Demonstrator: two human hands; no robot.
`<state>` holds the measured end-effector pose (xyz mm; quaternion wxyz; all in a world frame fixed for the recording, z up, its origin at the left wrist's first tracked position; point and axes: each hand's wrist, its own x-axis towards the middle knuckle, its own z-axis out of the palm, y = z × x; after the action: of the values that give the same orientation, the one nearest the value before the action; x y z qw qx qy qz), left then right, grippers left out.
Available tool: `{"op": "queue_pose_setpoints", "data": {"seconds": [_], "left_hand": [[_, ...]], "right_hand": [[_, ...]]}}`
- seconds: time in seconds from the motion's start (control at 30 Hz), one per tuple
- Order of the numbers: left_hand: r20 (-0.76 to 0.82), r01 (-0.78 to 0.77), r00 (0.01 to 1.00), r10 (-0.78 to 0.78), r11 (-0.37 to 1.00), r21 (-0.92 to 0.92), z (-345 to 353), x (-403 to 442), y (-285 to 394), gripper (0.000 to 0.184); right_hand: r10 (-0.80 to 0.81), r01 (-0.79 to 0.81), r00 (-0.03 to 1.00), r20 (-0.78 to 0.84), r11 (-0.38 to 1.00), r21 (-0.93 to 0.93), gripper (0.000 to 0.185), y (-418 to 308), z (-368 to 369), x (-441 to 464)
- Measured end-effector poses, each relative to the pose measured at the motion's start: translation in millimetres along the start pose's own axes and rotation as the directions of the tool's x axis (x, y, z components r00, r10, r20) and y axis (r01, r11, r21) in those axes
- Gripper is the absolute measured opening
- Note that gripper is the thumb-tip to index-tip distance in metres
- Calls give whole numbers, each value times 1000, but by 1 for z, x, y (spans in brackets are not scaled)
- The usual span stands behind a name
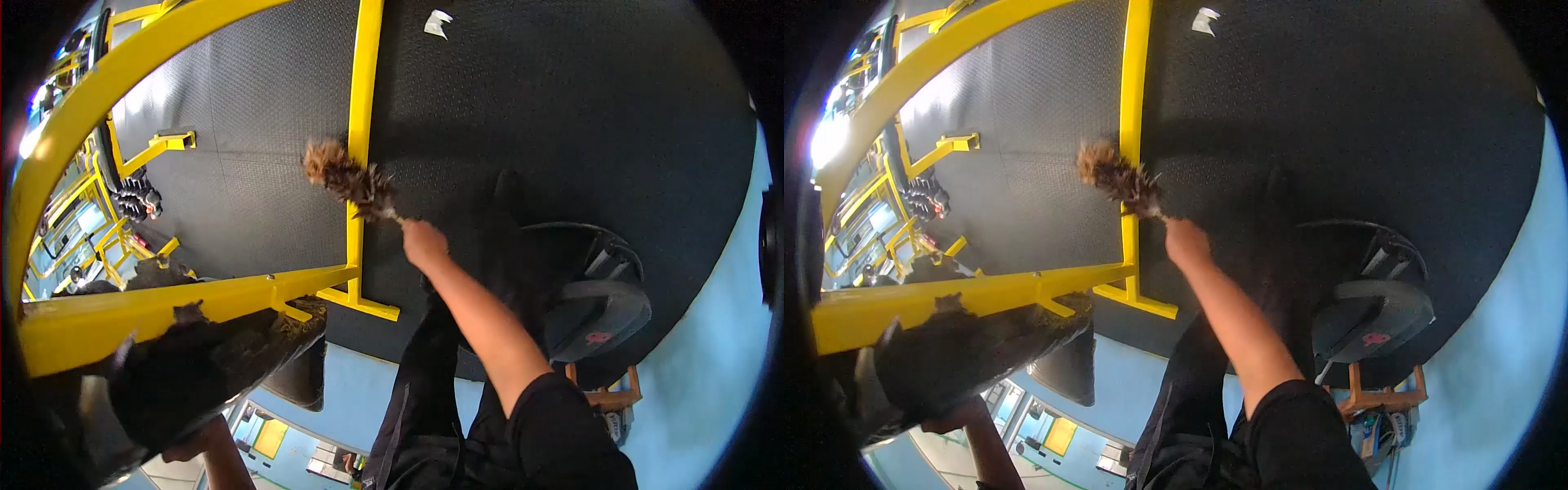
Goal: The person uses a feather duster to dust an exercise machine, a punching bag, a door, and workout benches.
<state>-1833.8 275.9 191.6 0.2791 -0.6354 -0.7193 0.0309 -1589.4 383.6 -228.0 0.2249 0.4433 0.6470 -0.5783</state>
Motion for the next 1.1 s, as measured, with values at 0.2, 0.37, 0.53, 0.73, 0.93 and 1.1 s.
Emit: {"op": "queue_pose_setpoints", "data": {"seconds": [0.2, 0.37, 0.53, 0.73, 0.93, 1.1], "left_hand": [[-169, 130, 963, -208, 914, -384, 53, 52, 32, 54], [-262, 155, 865, -429, 724, -672, 79, 76, 40, 45], [-272, 205, 853, -446, 765, -611, 48, 73, 35, 33], [17, 272, 789, -614, 326, -905, 27, -77, 102, 43], [729, 623, 539, -421, -383, -682, -68, -283, 238, 5], [903, 652, 65, -425, -667, -361, -105, -405, 306, 16]], "right_hand": [[186, -186, 917, 354, 982, -34, 26, 6, 131, -115], [199, -166, 911, 362, 979, -120, 26, 29, 204, -181], [-142, 161, 987, 81, 923, -351, 26, -24, 152, -199], [-212, 174, 977, -17, 842, -510, 27, -11, 159, -207], [-49, 25, 998, -45, 908, -419, 24, -25, 254, -198], [-143, 248, 959, 246, 844, -475, 51, 45, 335, -165]]}}
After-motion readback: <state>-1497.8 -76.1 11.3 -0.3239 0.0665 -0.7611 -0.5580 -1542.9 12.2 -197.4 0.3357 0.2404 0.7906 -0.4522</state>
